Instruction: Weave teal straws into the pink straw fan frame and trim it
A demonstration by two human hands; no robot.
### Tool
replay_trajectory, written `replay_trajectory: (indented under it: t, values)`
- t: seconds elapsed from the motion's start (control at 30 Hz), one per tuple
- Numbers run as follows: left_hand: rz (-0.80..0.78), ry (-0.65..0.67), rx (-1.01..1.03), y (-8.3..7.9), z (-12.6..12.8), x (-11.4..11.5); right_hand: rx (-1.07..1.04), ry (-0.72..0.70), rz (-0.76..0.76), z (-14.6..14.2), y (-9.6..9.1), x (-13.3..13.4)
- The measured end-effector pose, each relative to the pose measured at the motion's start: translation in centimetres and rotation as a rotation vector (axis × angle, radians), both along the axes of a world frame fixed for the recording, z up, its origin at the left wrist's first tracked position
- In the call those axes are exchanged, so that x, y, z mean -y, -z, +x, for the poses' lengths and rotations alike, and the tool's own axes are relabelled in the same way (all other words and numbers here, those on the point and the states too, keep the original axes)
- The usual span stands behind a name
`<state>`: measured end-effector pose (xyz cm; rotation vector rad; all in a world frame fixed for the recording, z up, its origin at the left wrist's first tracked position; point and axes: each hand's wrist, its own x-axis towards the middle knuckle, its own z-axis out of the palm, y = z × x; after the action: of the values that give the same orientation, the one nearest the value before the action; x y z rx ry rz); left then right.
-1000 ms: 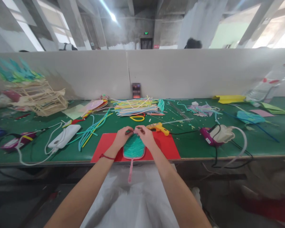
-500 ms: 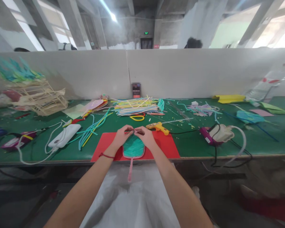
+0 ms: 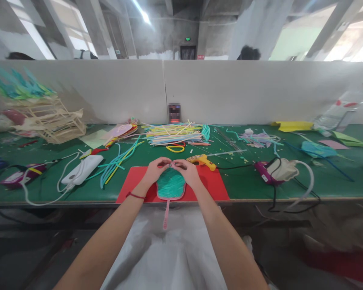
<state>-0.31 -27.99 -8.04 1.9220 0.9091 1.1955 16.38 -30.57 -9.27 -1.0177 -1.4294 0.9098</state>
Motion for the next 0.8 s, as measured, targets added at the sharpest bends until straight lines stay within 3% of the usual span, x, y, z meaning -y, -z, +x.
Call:
replay_trajectory:
  t: [0.8]
  values:
    - [-0.117,-0.053,-0.024,-0.28,0.02,-0.12,0.256,0.084,0.138,-0.07,-0.44,0.89]
